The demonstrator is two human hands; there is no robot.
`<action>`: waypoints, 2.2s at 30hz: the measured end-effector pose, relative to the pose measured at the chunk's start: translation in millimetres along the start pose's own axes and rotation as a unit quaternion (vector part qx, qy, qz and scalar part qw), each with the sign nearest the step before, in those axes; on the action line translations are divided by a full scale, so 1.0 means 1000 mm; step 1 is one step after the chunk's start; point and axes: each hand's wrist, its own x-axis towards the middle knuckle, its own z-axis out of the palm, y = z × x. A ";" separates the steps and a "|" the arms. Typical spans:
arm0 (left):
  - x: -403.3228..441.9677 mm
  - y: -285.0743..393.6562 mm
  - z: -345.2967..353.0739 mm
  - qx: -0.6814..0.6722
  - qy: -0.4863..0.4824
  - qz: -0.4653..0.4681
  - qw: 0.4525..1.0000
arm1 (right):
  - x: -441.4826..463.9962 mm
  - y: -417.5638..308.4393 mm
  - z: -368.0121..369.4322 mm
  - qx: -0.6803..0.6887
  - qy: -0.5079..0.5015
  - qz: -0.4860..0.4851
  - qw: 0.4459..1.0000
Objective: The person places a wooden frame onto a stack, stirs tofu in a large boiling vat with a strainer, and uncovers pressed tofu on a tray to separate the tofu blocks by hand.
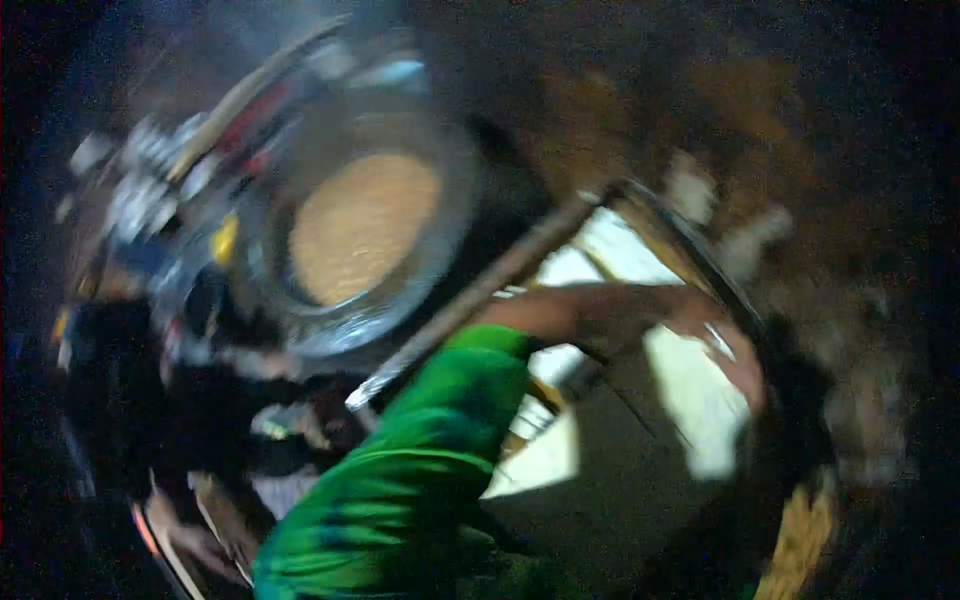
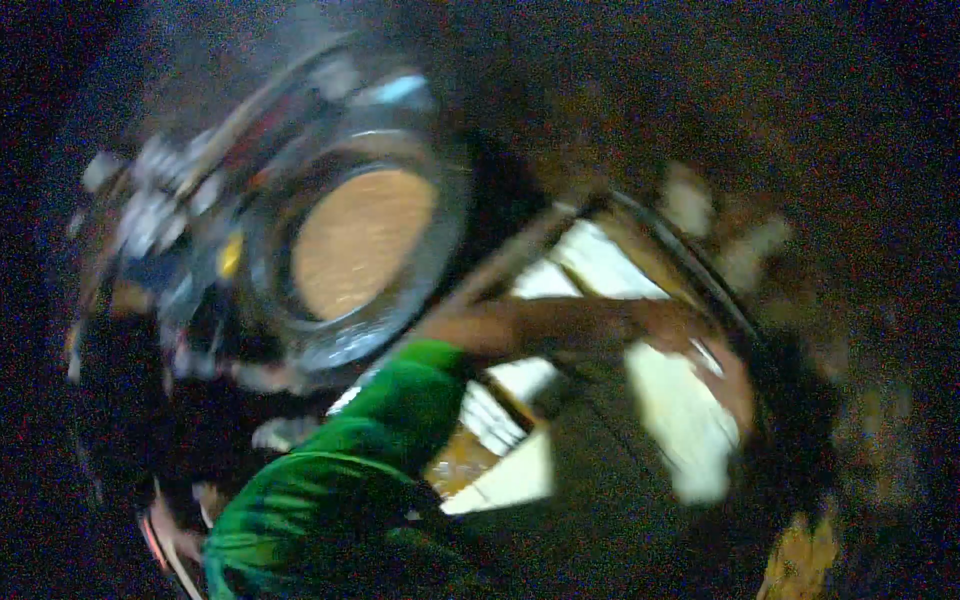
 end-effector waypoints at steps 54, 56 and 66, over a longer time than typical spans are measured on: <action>-0.016 0.118 -0.044 0.249 -0.046 -0.107 0.962 | -0.048 -0.085 0.027 -0.285 0.191 -0.061 0.937; -0.005 0.101 -0.048 0.090 -0.136 -0.241 0.957 | -0.033 -0.066 0.024 -0.066 0.024 0.134 0.989; 0.020 0.117 -0.088 -0.115 -0.202 -0.363 0.902 | -0.039 -0.084 0.013 0.167 0.083 0.065 0.980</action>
